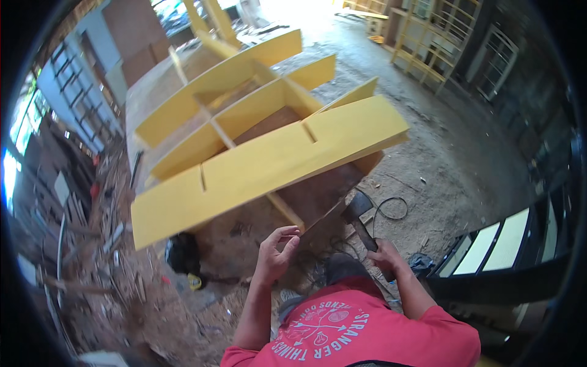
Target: The person assembles a yellow wooden shelving unit by using a hatchet to hammer wooden planks into place and aligning the slots.
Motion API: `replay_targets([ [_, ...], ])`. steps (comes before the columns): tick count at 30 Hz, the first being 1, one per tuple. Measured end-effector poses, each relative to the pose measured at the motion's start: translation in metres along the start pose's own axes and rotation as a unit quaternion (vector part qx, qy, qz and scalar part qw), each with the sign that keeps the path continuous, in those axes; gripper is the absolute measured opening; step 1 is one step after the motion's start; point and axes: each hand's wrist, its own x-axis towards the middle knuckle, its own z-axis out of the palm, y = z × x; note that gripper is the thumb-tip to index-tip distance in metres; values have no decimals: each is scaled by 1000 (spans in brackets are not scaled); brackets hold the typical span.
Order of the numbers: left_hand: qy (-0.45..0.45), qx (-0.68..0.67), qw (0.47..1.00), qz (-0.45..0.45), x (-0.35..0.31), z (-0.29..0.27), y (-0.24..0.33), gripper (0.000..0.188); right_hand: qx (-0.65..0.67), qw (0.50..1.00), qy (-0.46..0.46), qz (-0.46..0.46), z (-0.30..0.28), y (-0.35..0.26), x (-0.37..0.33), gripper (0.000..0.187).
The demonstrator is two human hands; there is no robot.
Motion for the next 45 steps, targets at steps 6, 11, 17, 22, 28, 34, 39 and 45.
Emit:
replay_targets([
  [6, -32, 83, 990, 107, 136, 117, 70, 36, 20, 927, 275, -253, -110, -15, 4, 22],
  [11, 35, 219, 960, 173, 296, 235, 88, 45, 2, 873, 347, -342, -248, -7, 60, 35],
  [17, 170, 477, 846, 167, 412, 312, 34, 49, 40, 901, 230, -366, -375, -23, 106, 39],
  [22, 175, 481, 859, 20, 434, 337, 87, 45, 49, 914, 165, -368, -475, -47, 177, 40],
  [28, 160, 493, 846, -128, 491, 324, 116, 46, 26, 924, 95, -368, -576, -93, 307, 40],
  [34, 128, 412, 863, -263, 594, 368, 166, 63, -5, 935, 60, -349, -683, -126, 454, 31],
  [39, 47, 278, 939, -196, 696, 426, 182, 71, -27, 954, 32, -297, -761, -170, 558, 30],
  [45, 143, 218, 953, -157, 833, 464, 156, 61, -18, 945, -45, -322, -812, -254, 714, 24],
])
